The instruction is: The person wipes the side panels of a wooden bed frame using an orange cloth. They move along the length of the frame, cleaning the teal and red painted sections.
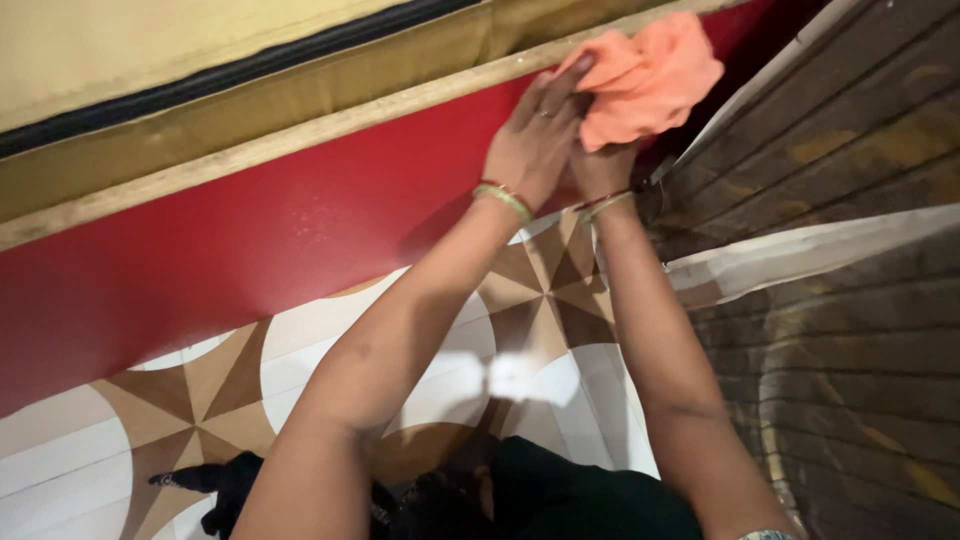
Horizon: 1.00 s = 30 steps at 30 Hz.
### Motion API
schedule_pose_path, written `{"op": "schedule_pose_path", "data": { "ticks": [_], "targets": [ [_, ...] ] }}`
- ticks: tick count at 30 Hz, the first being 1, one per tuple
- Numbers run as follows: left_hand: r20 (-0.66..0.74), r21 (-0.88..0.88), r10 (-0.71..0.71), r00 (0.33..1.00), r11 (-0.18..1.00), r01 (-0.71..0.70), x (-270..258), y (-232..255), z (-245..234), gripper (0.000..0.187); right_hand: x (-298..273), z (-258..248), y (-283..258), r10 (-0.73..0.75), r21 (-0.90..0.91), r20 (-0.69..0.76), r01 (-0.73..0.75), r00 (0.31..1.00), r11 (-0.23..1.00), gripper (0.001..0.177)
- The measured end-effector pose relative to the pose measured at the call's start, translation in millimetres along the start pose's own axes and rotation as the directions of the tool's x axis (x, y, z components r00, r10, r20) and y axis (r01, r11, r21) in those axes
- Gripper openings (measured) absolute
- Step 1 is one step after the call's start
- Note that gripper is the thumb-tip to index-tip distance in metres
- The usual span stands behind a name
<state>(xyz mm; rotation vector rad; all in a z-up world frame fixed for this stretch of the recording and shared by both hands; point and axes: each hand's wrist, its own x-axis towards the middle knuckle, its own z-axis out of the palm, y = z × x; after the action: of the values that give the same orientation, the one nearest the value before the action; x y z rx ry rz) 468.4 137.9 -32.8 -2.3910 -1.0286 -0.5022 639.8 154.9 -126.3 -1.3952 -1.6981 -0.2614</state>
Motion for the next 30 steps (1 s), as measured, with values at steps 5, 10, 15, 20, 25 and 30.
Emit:
{"op": "schedule_pose_path", "data": {
  "ticks": [5,10,15,20,25,30],
  "targets": [
    [0.035,0.143,0.150,0.988,0.978,-0.154,50.5,35.8,32.2,0.056,-17.6,22.4,76.2,0.225,0.137,0.025,-0.226,0.974,0.964,0.059],
    [0.253,0.376,0.323,0.912,0.836,-0.401,60.7,68.4,68.0,0.072,-63.7,47.6,121.2,0.618,0.039,0.220,-0.640,0.755,0.768,0.043],
    [0.421,0.415,0.343,0.839,0.750,-0.515,36.0,92.3,109.3,0.076,-110.9,87.5,130.3,0.644,-0.198,0.454,-0.636,0.615,0.746,0.042],
    [0.541,0.332,0.361,0.760,0.738,-0.587,-23.1,79.0,134.7,0.079,-161.6,137.4,66.9,0.585,0.003,0.395,-0.638,0.708,0.770,0.052],
    [0.749,0.231,0.373,0.548,0.628,-0.743,-117.2,26.2,116.0,0.083,-190.3,157.8,-49.4,0.410,0.251,0.625,-0.668,0.665,0.701,0.047],
    [0.753,0.326,0.309,0.581,0.591,-0.738,-217.4,-50.8,67.8,0.079,-205.2,183.0,-166.3,0.174,0.357,0.802,-0.693,0.571,0.626,0.043]
  ]
}}
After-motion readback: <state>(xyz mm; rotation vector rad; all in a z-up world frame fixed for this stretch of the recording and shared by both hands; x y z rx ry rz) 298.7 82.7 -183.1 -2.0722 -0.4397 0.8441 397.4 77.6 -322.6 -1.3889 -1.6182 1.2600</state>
